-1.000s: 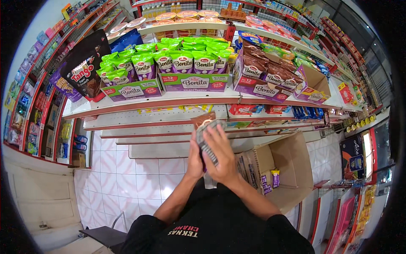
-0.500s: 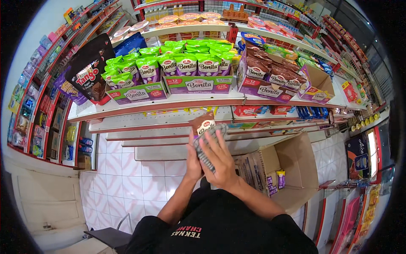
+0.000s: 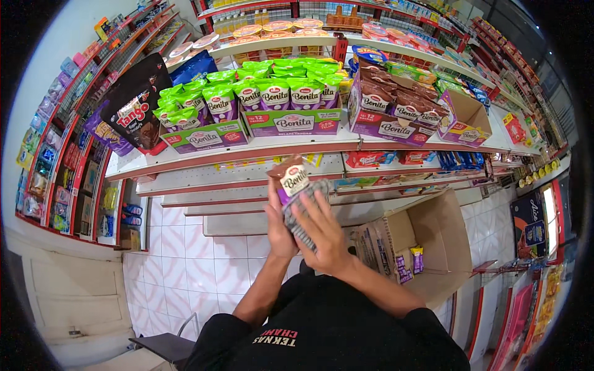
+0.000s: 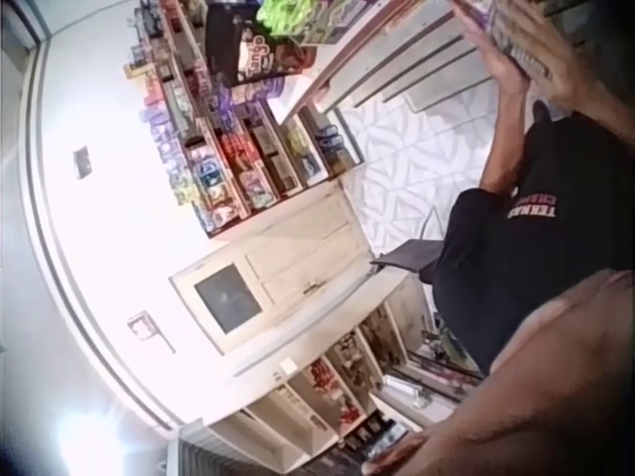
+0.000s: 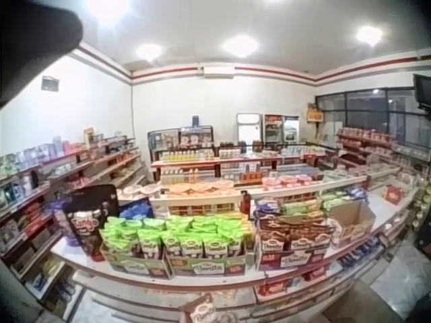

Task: Restocking packaged snacks from a cardboard box onto grocery store shelves.

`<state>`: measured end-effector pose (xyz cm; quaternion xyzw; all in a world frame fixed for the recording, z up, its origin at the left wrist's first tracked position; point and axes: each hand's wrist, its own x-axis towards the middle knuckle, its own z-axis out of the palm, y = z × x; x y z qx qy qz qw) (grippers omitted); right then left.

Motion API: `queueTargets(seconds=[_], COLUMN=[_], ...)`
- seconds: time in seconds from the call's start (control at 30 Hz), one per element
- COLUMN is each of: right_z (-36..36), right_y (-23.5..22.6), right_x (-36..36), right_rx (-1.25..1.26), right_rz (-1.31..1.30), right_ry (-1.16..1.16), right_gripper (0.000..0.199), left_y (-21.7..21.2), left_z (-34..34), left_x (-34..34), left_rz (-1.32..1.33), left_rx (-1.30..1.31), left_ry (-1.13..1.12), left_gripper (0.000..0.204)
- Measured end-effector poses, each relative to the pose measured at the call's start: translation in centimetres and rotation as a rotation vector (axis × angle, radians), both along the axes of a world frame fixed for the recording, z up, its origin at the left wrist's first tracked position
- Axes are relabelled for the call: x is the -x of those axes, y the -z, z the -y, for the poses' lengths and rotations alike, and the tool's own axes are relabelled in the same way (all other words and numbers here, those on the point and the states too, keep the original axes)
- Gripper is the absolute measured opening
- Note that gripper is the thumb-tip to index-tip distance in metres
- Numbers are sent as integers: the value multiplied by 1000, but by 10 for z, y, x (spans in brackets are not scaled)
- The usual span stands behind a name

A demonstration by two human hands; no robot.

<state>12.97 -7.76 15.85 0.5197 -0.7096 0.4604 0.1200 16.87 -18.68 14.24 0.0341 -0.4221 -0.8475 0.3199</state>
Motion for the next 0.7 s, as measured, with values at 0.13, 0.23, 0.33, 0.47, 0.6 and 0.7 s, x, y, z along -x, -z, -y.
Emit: queueTargets(seconds=[0.13, 0.23, 0.33, 0.47, 0.6, 0.7], right_z=[-13, -17, -6, 3, -15, -34], right_y=[12, 8, -13, -19, 1, 1], right_x=[-2, 11, 30, 28, 6, 7], right_rx=[-66, -68, 30, 102, 39, -69], right_rz=[-74, -95, -41, 15, 6, 15], right_ry=[-57, -58, -10, 32, -60, -145], right_gripper=[62, 63, 60, 55, 63, 71], left_y=[3, 16, 29, 21, 6, 22], left_z=[2, -8, -31, -38, -17, -4], left_x=[-1, -6, -8, -11, -6, -9], left_rz=[20, 66, 108, 12, -32, 137], left_rx=[-154, -154, -89, -58, -165, 13], left_ry=[-25, 85, 100, 167, 64, -26], left_gripper=[76, 72, 72, 72, 68, 58])
